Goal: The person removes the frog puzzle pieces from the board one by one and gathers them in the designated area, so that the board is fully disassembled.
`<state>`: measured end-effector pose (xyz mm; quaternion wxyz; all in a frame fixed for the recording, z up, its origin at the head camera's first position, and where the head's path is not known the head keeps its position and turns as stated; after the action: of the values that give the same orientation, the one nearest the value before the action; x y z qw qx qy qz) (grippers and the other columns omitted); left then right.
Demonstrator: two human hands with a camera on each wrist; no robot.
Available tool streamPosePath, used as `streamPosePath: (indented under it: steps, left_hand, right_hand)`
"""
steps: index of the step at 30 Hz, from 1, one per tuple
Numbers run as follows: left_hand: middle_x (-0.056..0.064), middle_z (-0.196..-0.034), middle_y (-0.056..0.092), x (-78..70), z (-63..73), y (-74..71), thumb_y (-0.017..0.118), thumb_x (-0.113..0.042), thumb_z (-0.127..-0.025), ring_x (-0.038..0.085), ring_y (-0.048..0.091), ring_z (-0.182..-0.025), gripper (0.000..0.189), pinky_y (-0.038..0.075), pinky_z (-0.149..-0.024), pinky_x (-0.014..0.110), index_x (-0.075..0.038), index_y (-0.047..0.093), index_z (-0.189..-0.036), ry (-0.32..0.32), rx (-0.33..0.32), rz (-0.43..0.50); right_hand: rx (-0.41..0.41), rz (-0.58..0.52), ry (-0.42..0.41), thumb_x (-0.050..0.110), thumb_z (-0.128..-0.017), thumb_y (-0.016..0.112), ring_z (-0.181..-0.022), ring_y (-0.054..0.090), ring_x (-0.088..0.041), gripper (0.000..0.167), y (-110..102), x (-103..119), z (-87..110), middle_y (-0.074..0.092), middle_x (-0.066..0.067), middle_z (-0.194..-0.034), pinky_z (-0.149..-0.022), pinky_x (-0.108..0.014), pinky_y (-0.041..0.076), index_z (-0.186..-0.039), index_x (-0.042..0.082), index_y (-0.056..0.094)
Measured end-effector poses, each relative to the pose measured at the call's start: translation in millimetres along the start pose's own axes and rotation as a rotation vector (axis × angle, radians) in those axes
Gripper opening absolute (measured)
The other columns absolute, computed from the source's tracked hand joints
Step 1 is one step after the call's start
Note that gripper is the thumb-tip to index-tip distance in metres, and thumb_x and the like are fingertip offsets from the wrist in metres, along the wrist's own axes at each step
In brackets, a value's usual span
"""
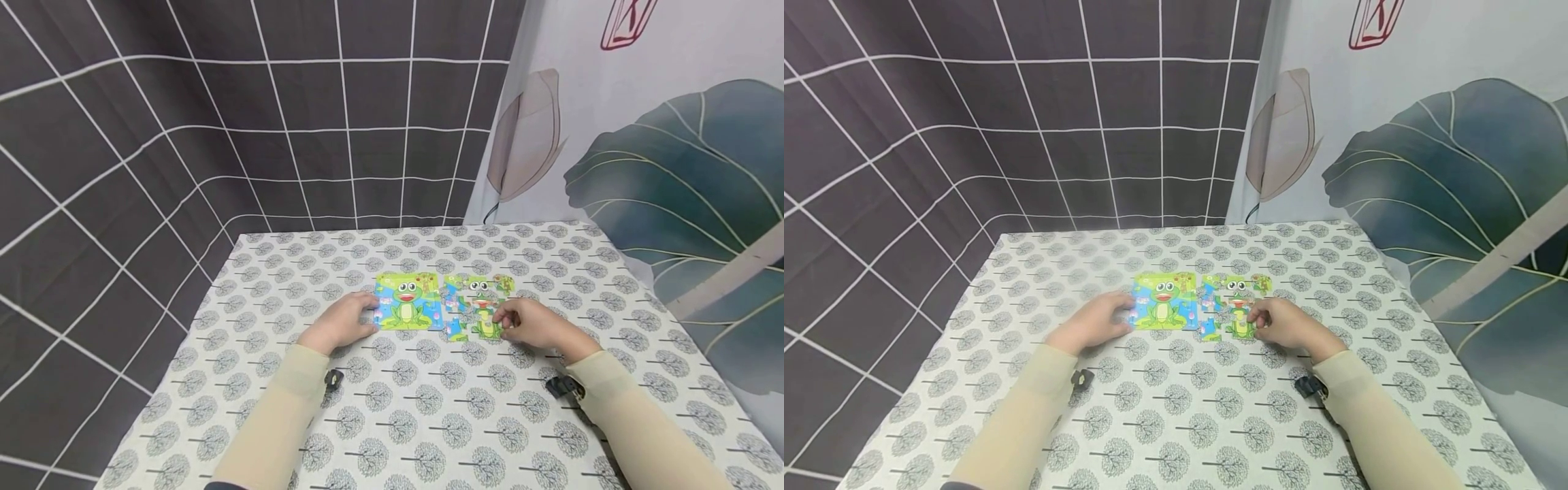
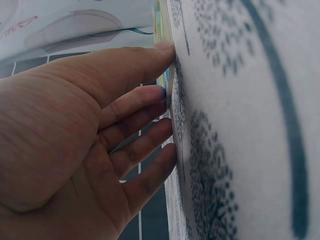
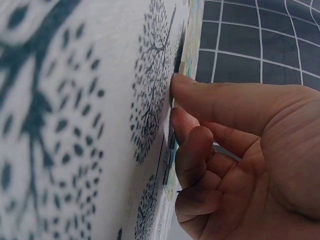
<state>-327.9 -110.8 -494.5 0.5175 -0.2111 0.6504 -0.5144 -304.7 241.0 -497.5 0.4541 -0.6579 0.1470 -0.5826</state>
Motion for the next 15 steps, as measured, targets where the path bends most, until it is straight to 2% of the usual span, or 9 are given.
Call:
streamPosePath:
  steps: [15]
  left_hand:
    - [0.005,-0.157,0.052,-2.6,1.3,-1.8,0.084,-0.028,-0.09,0.026,0.044,-0.148,0.062,0.029,-0.126,0.04,-0.011,0.061,-0.145,0.009,-0.003,0.008]
  right_hand:
    - [0.007,-0.006,0.007,-0.004,-0.081,0.082,-0.077,0.057,-0.017,0.028,-0.3,0.3,0.3,0.062,0.001,-0.085,-0.068,-0.027,0.053,-0.106,0.006,0.072]
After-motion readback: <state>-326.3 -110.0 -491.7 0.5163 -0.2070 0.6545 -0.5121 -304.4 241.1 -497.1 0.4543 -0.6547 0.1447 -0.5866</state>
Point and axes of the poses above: each hand's wrist, its own z-axis away from the middle knuckle, its own y-axis out of the palm, x = y × z, the point moved 8 cm from there along -z, towards the middle knuckle
